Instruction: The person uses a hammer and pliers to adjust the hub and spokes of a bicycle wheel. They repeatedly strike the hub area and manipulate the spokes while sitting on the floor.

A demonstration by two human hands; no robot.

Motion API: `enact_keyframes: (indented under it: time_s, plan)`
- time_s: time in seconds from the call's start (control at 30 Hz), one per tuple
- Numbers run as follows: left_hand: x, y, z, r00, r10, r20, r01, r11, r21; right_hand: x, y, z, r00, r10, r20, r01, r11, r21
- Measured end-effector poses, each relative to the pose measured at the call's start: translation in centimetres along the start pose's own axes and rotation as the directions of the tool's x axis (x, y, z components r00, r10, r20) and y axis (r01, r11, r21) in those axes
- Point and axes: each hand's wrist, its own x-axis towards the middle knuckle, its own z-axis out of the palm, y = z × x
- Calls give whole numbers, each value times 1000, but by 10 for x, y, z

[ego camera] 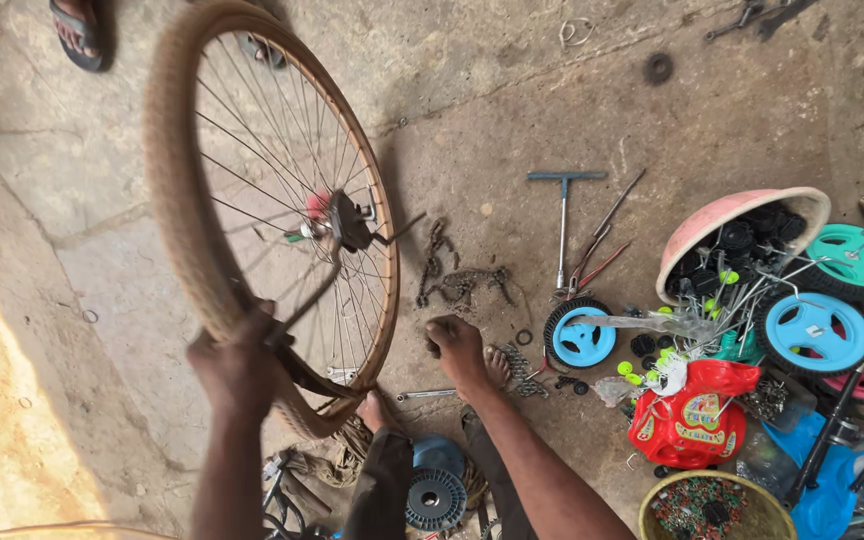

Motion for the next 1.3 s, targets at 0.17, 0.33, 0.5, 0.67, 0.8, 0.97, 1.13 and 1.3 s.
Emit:
enact_keyframes:
  time_s: [0.17, 0.33, 0.5, 0.67, 0.8, 0.97, 1.13, 1.3]
  plan:
    - [64, -52, -96, 970, -144, -194, 106, 975, -193, -16, 74, -40, 994, 107, 19, -106, 994, -20]
    - [51, -200, -178, 925, -304, -227, 164, 860, -483, 5, 105, -102, 999, -33, -36, 23, 966, -258]
    - [-20, -410, -129, 895, -406, -182, 170, 691, -703, 54, 106, -145, 960, -240, -143, 204, 952, -229]
    - [-59, -552, 1, 813, -570, -117, 161, 413, -896, 73, 90, -155, 914, -367, -173, 323, 916, -237]
    - [-71, -609, 63, 779, -626, -25, 251, 349, -903, 63, 79, -151, 912, -391, -127, 355, 904, -239]
    - [-76, -656, 72, 731, -680, 58, 347, 297, -890, 34, 63, -146, 904, -425, -51, 427, 904, 29]
    - [-86, -692, 135, 735, -645, 208, 384, 144, -912, -4, 56, -136, 872, -482, 88, 440, 849, 293]
    - [-44, -704, 184, 717, -615, 328, 518, 155, -841, -33, 49, -127, 768, -628, 128, 592, 772, 233]
